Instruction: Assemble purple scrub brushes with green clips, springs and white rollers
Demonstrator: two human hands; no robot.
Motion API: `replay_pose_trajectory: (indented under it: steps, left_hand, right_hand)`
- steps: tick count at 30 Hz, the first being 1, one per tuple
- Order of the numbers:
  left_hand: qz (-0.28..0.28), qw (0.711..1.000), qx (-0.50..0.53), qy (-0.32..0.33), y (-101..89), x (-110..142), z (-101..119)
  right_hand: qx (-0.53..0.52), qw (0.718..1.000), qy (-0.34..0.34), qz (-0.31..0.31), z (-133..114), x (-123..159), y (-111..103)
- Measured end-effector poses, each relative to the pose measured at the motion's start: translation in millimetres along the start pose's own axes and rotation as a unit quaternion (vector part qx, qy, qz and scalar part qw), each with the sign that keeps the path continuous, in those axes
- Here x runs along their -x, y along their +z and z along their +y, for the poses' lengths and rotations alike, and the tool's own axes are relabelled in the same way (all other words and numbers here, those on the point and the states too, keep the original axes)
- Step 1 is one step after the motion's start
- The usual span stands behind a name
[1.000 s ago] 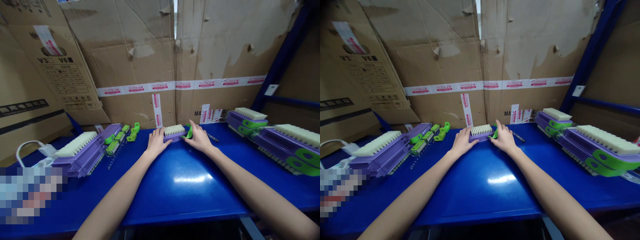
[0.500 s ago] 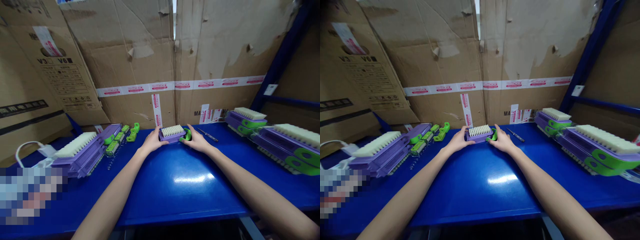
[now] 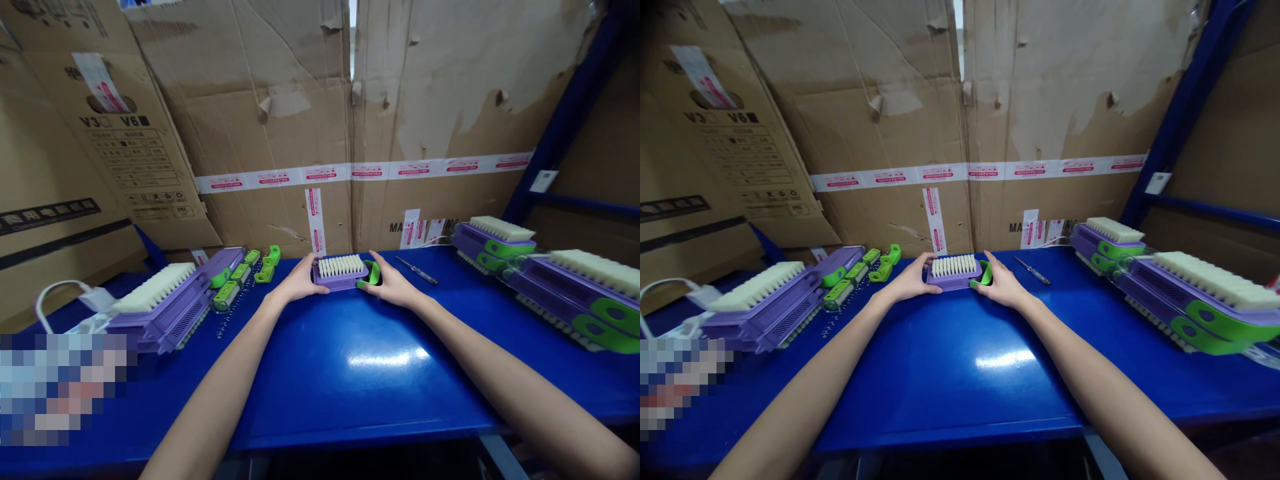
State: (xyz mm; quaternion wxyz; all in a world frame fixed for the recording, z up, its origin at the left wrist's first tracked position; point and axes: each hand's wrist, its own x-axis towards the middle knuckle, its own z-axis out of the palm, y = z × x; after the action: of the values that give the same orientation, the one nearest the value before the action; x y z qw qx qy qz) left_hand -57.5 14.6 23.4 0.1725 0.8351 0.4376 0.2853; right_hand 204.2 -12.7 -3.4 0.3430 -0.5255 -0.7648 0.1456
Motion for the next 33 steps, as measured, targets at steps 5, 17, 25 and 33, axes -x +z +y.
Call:
replay_pose_trajectory:
  steps: [5,17,25,33]
  left_hand:
    - [0.06,0.969,-0.232,0.056,-1.1,4.6,19.5]
    - [0.088,0.904,-0.404,0.107,18.1,4.0,46.9]
    - [0.033,0.926,-0.372,0.051,13.3,2.8,32.9]
    - [0.025,0.953,-0.273,0.128,9.9,2.4,28.4]
  right_hand:
    - [0.019,1.0,-0.005,-0.011,-0.2,-0.1,0.6]
    - [0.043,0.997,-0.02,-0.068,-22.6,6.5,-3.2]
    - [0.028,0.999,-0.015,-0.04,-7.5,0.2,-4.1]
    - [0.02,0.999,-0.008,-0.035,-5.3,1.5,-1.4]
